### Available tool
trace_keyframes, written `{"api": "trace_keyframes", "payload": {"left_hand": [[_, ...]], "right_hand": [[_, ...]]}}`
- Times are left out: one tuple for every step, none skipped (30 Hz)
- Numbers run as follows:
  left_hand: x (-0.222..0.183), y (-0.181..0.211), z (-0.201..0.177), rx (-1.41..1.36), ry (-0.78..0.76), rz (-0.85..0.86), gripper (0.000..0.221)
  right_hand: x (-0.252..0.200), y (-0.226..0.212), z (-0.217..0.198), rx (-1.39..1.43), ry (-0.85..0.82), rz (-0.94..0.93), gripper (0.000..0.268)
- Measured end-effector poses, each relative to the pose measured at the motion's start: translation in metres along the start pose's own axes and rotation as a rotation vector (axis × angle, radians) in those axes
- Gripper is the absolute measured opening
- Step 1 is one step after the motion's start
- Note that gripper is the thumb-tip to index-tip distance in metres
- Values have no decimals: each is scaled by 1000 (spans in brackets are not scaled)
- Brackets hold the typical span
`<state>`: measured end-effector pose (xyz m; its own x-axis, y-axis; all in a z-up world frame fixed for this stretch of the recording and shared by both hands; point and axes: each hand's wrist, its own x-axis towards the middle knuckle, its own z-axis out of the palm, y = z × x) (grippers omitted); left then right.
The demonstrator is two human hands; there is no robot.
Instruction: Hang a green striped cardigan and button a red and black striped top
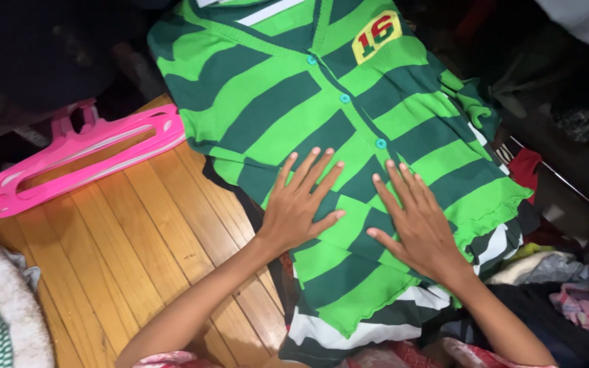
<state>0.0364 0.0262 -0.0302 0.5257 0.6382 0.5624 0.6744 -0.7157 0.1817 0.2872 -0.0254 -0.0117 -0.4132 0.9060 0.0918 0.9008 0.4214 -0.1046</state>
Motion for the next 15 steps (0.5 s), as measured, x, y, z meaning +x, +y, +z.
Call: {"api": "trace_keyframes", "payload": {"left_hand": [[-1,0,0,7,4,1,70],[-2,0,0,-12,-1,-5,70],[-3,0,1,-30,-6,-10,70],[-4,0,-3,-27,-1,-8,70],[-6,1,-6,-97,17,-17,68],[-8,0,-9,-167,33,-24,67],[-11,0,-11,-164,36,-23,67],[-14,0,-13,-282,96,-61,69],[-18,-1,-14,-401,156,-99,74],[-22,-2,-17,-398,155,-97,74],[-27,-4,-19,-423,180,-120,79],[-33,-5,-22,-447,203,-145,83],[-37,-6,-30,-441,201,-145,83],[-41,-7,-37,-436,221,-163,84],[-46,-7,-44,-431,241,-180,85]], "right_hand": [[2,-4,-6,-1,6,-4,84],[3,-8,-11,41,-10,32,83],[5,-12,-17,82,-25,67,81],[6,-13,-18,78,-21,65,81],[8,-15,-20,111,20,45,80],[10,-17,-20,145,61,26,79],[13,-21,-24,144,64,24,79],[16,-26,-28,154,111,-10,77],[19,-31,-31,164,158,-43,75],[22,-37,-35,166,161,-44,75],[25,-43,-38,172,150,-65,76],[29,-49,-41,180,137,-89,77],[33,-56,-43,184,139,-91,77],[36,-63,-45,178,130,-133,77],[40,-71,-47,172,121,-175,77]]}}
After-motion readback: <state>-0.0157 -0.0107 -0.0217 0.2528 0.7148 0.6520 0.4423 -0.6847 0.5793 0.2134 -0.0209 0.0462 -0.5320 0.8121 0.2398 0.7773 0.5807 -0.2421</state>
